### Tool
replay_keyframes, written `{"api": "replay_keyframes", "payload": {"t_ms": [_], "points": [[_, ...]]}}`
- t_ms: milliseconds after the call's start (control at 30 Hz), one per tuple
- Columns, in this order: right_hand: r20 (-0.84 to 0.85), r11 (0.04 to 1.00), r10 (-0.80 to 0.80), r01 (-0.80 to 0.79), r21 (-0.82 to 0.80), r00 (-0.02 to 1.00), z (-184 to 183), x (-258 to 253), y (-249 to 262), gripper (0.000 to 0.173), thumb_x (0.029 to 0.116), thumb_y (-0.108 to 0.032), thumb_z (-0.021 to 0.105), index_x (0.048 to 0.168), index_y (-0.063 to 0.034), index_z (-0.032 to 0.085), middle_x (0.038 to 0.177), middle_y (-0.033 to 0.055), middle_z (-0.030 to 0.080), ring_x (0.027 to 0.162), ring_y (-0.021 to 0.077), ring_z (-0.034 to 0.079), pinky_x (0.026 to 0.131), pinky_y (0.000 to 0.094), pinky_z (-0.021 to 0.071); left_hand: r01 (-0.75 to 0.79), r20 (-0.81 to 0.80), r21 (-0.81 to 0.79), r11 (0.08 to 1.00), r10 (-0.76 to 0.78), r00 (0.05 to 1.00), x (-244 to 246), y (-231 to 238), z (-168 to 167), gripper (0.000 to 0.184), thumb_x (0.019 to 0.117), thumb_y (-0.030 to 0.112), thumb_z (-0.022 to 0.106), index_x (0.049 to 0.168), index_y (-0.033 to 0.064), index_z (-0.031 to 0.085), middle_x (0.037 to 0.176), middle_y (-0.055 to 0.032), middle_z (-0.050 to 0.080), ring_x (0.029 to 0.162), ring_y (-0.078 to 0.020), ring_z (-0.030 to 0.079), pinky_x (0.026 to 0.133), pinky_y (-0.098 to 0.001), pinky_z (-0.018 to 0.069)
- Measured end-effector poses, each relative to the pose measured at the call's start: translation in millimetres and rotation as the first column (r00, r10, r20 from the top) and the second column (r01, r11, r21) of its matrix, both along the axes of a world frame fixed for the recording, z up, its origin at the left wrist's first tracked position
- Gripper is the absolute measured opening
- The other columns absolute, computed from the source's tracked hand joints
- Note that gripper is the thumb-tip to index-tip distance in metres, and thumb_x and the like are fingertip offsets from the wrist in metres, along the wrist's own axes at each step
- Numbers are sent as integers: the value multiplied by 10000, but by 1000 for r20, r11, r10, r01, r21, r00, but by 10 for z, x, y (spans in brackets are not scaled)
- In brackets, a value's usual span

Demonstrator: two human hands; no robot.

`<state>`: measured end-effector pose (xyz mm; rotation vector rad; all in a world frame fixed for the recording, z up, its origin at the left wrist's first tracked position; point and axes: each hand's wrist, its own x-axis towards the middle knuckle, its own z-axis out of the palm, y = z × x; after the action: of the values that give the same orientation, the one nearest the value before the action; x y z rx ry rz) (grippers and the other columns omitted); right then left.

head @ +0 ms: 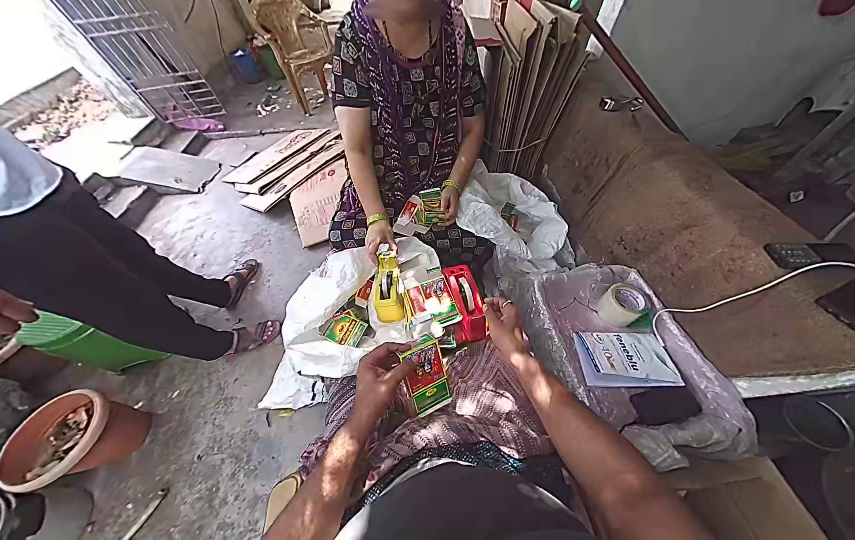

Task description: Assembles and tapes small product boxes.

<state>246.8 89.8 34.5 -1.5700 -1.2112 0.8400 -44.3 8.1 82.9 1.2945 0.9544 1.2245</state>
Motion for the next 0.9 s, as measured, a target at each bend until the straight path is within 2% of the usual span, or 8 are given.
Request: {"api": "replay_keyframes", "payload": {"t_ms": [133, 267, 400, 500, 600, 700, 800, 900], "points": [[-24, 971, 100, -103, -214, 995, -117, 186, 295, 419, 1007, -226, 625, 1367, -19, 564, 1101, 149, 720, 982, 213, 703, 917, 403, 559, -38, -35, -5, 999, 38, 999, 18, 6, 55, 286, 879, 62, 778, 1137, -45, 715, 1007, -173, 754, 799, -288, 749, 760, -427, 656], [-237, 968, 57, -112, -226, 970, -194, 159, 393, 456, 871, -113, 775, 1290, -17, 624, 1045, 134, 732, 916, 197, 713, 852, 383, 588, 2, -41, 26, 1000, -1, 999, 48, -23, 22, 287, 907, 78, 764, 1162, -43, 711, 961, -169, 763, 769, -272, 750, 734, -414, 657], [-462, 987, -42, -35, -157, 886, -107, 137, 314, 342, 899, -41, 751, 1228, -7, 664, 992, 112, 732, 803, 145, 675, 684, 290, 545, -25, -43, 57, 998, 27, 999, 27, -33, 14, 260, 926, 74, 728, 1152, -54, 701, 950, -166, 762, 754, -264, 749, 718, -405, 656], [-372, 986, 51, -105, -127, 927, -40, 135, 119, 338, 908, -12, 718, 1237, 28, 649, 986, 126, 733, 819, 155, 706, 766, 305, 594, -75, -26, 54, 996, 76, 997, 10, -10, 3, 245, 904, 50, 725, 1126, -53, 712, 1025, -168, 737, 768, -268, 736, 723, -410, 657], [-203, 984, 117, -142, -111, 972, -135, 118, -4, 307, 914, -21, 685, 1218, 23, 677, 990, 118, 731, 800, 138, 696, 785, 307, 592, -97, -27, 36, 995, 98, 995, 49, 5, 21, 232, 893, 48, 743, 1103, -48, 722, 978, -166, 756, 757, -265, 743, 721, -407, 655], [124, 982, 155, -140, -128, 980, -305, 137, 15, 255, 955, -129, 665, 1192, -86, 747, 1117, 74, 755, 989, 158, 713, 938, 388, 563, -79, -21, 56, 995, 80, 997, 103, 25, 12, 216, 913, 55, 738, 1108, -40, 731, 942, -165, 758, 747, -258, 738, 719, -409, 649], [379, 987, 136, -95, -126, 915, -359, 130, -1, 308, 937, -133, 643, 1218, -174, 764, 1172, 80, 749, 1107, 248, 691, 1015, 495, 510, -82, -64, 81, 993, 88, 994, 142, 25, 31, 183, 912, 73, 755, 1076, -6, 754, 1036, -141, 751, 786, -231, 735, 737, -385, 649], [385, 975, 173, -103, -197, 906, -150, 96, -121, 360, 957, -167, 651, 1312, -170, 709, 1114, 99, 742, 1023, 256, 693, 965, 504, 522, -122, -176, 206, 971, 160, 971, 124, 45, 11, 158, 895, 143, 782, 1029, 61, 795, 1180, -116, 730, 926, -190, 729, 807, -346, 632]]}}
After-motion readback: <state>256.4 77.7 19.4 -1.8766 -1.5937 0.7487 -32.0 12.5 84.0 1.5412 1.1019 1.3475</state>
